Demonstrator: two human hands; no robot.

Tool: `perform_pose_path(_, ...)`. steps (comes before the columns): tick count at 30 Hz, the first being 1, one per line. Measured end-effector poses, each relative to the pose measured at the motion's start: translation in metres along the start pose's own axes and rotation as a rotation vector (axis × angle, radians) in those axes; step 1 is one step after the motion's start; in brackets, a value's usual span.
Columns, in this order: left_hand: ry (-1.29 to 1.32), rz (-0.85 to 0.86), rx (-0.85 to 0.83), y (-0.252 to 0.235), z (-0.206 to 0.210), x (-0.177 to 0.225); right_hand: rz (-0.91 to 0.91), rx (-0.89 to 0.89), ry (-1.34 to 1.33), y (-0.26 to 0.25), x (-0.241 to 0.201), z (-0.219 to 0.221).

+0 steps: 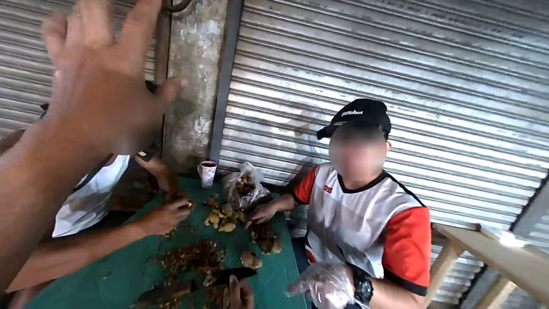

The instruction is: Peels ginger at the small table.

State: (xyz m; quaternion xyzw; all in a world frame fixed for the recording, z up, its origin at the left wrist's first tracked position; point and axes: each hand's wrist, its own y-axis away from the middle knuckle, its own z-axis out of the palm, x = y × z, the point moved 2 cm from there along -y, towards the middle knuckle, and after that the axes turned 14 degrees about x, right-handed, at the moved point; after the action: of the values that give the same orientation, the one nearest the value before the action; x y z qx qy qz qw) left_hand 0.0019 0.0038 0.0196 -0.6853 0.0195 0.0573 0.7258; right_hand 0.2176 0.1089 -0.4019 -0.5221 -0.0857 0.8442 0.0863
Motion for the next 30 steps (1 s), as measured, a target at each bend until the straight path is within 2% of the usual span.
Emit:
perform_pose_path(3,0.114,0.042,-0.071,0.036,0.004,0.038,0.021,0.004,0.021,0.002,-0.002,0.0)
perform_pose_path(5,0.19,0.126,-0.212,0.1,0.016,0.067,0.025,-0.001,0.037,0.004,-0.005,0.0)
perform_pose_path(7,0.287,0.221,-0.369,0.184,0.026,0.089,0.035,0.009,0.053,0.005,-0.009,0.001)
perform_pose_path(10,0.453,0.186,-0.673,0.29,0.017,0.107,0.02,0.006,0.055,0.004,-0.008,0.0)
perform_pose_path(12,0.499,0.137,-0.812,0.329,0.009,0.107,0.007,-0.013,0.053,0.0,-0.003,-0.004)
perform_pose_path(15,0.514,-0.01,-0.955,0.349,0.005,0.105,0.034,0.002,0.069,0.0,-0.003,-0.003)
perform_pose_path(19,0.494,-0.054,-0.98,0.356,0.007,0.105,0.031,0.018,0.136,-0.001,-0.013,-0.001)
perform_pose_path(23,0.402,-0.032,-0.889,0.369,0.013,0.095,-0.051,0.042,0.224,0.0,-0.013,0.0)
perform_pose_path(28,0.186,-0.14,-0.747,0.373,0.021,0.085,-0.1,0.08,0.256,0.003,-0.011,0.001)
perform_pose_path(30,0.286,-0.125,-0.708,0.367,0.016,0.089,-0.094,0.073,0.231,0.002,-0.01,0.001)
